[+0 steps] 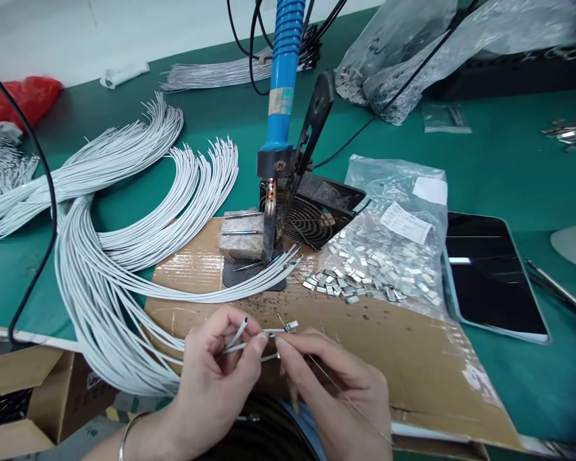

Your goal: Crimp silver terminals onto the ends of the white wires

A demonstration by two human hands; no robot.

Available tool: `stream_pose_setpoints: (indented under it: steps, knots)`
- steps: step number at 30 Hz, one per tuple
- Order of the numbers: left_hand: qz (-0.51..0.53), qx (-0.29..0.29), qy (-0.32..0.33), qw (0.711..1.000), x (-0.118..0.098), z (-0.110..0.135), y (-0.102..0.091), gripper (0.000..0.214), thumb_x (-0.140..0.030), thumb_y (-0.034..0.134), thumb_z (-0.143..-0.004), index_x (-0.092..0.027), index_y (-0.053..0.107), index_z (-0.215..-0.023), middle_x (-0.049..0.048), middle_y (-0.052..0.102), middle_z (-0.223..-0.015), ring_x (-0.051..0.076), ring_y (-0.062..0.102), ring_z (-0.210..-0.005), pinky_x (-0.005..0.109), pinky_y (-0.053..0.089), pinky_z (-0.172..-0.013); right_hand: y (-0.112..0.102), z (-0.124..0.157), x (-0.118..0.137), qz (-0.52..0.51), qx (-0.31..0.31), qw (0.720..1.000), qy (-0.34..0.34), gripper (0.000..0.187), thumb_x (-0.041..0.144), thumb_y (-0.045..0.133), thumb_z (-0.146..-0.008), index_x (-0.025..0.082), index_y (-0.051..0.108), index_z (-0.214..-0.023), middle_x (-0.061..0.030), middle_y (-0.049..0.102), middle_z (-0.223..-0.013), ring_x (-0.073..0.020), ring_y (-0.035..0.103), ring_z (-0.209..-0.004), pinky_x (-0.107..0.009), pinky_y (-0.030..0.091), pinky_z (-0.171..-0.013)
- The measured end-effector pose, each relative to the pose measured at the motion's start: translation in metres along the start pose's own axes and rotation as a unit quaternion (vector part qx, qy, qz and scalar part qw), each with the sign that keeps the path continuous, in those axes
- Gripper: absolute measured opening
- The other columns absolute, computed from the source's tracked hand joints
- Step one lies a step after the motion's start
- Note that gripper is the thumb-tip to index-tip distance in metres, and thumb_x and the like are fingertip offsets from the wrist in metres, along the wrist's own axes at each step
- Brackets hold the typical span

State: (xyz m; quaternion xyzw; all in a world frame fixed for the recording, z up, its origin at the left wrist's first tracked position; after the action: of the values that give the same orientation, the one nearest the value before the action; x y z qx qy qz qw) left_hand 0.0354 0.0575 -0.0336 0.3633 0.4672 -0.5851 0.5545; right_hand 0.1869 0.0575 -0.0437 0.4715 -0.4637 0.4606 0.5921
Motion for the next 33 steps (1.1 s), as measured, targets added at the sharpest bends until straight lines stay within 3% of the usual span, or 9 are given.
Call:
stream_pose_setpoints:
  steps: [5,7,13,17,23,27,30,31,33]
  knots:
    - [0.055,0.026,-0.004,0.998,-0.005,-0.001,0.001,0.022,-0.032,0.069,-0.097,-0.018,0.062,-0.083,-0.0042,0.053,-0.068,0.009,0.038,-0.059,0.017,0.034,-0.054,0.004,0.017,0.023,0.14,-0.077,0.962,-0.221,0.026,0.002,0.072,-0.087,0.025,0.082,-0.094,0.0019,0.071,-0.072,-0.0103,0.063,-0.06,-0.021,0.051,-0.059]
    - [0.06,0.029,-0.009,0.998,-0.005,0.0,0.001,0.022,-0.032,0.069,-0.096,-0.017,0.062,-0.082,-0.0052,0.05,-0.066,0.009,0.036,-0.058,0.017,0.032,-0.052,0.004,0.02,0.027,0.158,-0.075,0.951,-0.254,0.029,0.001,0.071,-0.087,0.025,0.082,-0.099,0.0001,0.072,-0.076,-0.0121,0.065,-0.063,-0.023,0.054,-0.062]
    - [0.055,0.026,-0.031,0.998,-0.006,-0.001,0.0,0.021,-0.028,0.069,-0.095,-0.017,0.061,-0.079,-0.0058,0.048,-0.063,0.008,0.03,-0.055,0.018,0.025,-0.048,-0.007,0.005,0.007,0.045,-0.03,0.995,-0.083,0.021,0.015,0.076,-0.088,0.031,0.087,-0.095,0.0006,0.072,-0.071,-0.0119,0.064,-0.06,-0.02,0.051,-0.054]
    - [0.054,0.029,-0.035,0.997,-0.007,-0.003,0.002,0.02,-0.027,0.069,-0.093,-0.017,0.06,-0.079,-0.0052,0.049,-0.063,0.008,0.031,-0.055,0.018,0.025,-0.048,-0.007,0.0,0.002,0.002,-0.008,0.999,-0.036,0.016,0.018,0.078,-0.087,0.03,0.088,-0.092,0.0004,0.067,-0.065,-0.0114,0.059,-0.054,-0.02,0.045,-0.048]
    - [0.056,0.025,-0.028,0.998,-0.009,-0.003,0.002,0.019,-0.025,0.07,-0.092,-0.017,0.061,-0.077,-0.0061,0.047,-0.062,0.008,0.03,-0.054,0.017,0.026,-0.048,-0.003,0.002,0.006,-0.002,0.0,0.999,-0.05,0.019,0.015,0.076,-0.088,0.029,0.088,-0.094,-0.0004,0.069,-0.067,-0.0125,0.06,-0.055,-0.022,0.046,-0.05]
    - [0.051,0.022,-0.04,0.998,-0.007,-0.005,0.002,0.02,-0.025,0.07,-0.09,-0.017,0.061,-0.076,-0.0051,0.049,-0.062,0.008,0.031,-0.054,0.017,0.025,-0.048,-0.01,0.002,0.018,0.053,-0.014,0.989,-0.139,0.03,0.008,0.073,-0.088,0.031,0.087,-0.101,0.0006,0.073,-0.075,-0.0123,0.065,-0.063,-0.021,0.053,-0.059]
    - [0.043,0.015,-0.046,0.998,-0.006,-0.005,0.002,0.02,-0.027,0.071,-0.089,-0.016,0.061,-0.075,-0.0037,0.052,-0.063,0.008,0.034,-0.054,0.017,0.027,-0.048,-0.01,0.002,0.025,0.104,0.032,0.974,-0.199,0.039,0.004,0.073,-0.087,0.032,0.085,-0.11,0.0006,0.077,-0.082,-0.0136,0.07,-0.069,-0.021,0.057,-0.064]
    - [0.043,0.012,-0.044,0.998,-0.007,-0.005,0.002,0.02,-0.027,0.072,-0.089,-0.016,0.061,-0.075,-0.0036,0.052,-0.063,0.008,0.034,-0.054,0.017,0.027,-0.048,-0.009,0.002,0.025,0.113,0.052,0.972,-0.198,0.038,0.005,0.073,-0.086,0.032,0.085,-0.111,0.0,0.077,-0.083,-0.0144,0.071,-0.069,-0.021,0.057,-0.063]
    - [0.042,0.008,-0.037,0.998,-0.007,-0.005,0.002,0.021,-0.027,0.072,-0.089,-0.016,0.062,-0.075,-0.0035,0.052,-0.062,0.008,0.034,-0.054,0.017,0.028,-0.048,-0.014,0.0,0.021,0.097,0.005,0.983,-0.157,0.029,0.01,0.075,-0.087,0.031,0.086,-0.104,-0.0007,0.075,-0.078,-0.0142,0.068,-0.065,-0.022,0.055,-0.059]
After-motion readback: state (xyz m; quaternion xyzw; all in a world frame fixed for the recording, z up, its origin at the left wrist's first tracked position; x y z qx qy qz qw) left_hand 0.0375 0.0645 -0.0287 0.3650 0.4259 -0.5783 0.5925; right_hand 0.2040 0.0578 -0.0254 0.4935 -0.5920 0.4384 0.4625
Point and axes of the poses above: each hand's wrist, its own z-axis away from the middle knuckle, its own y-axis out of the palm, x = y × z, the point moved 6 cm from there along -z, towards the middle knuckle
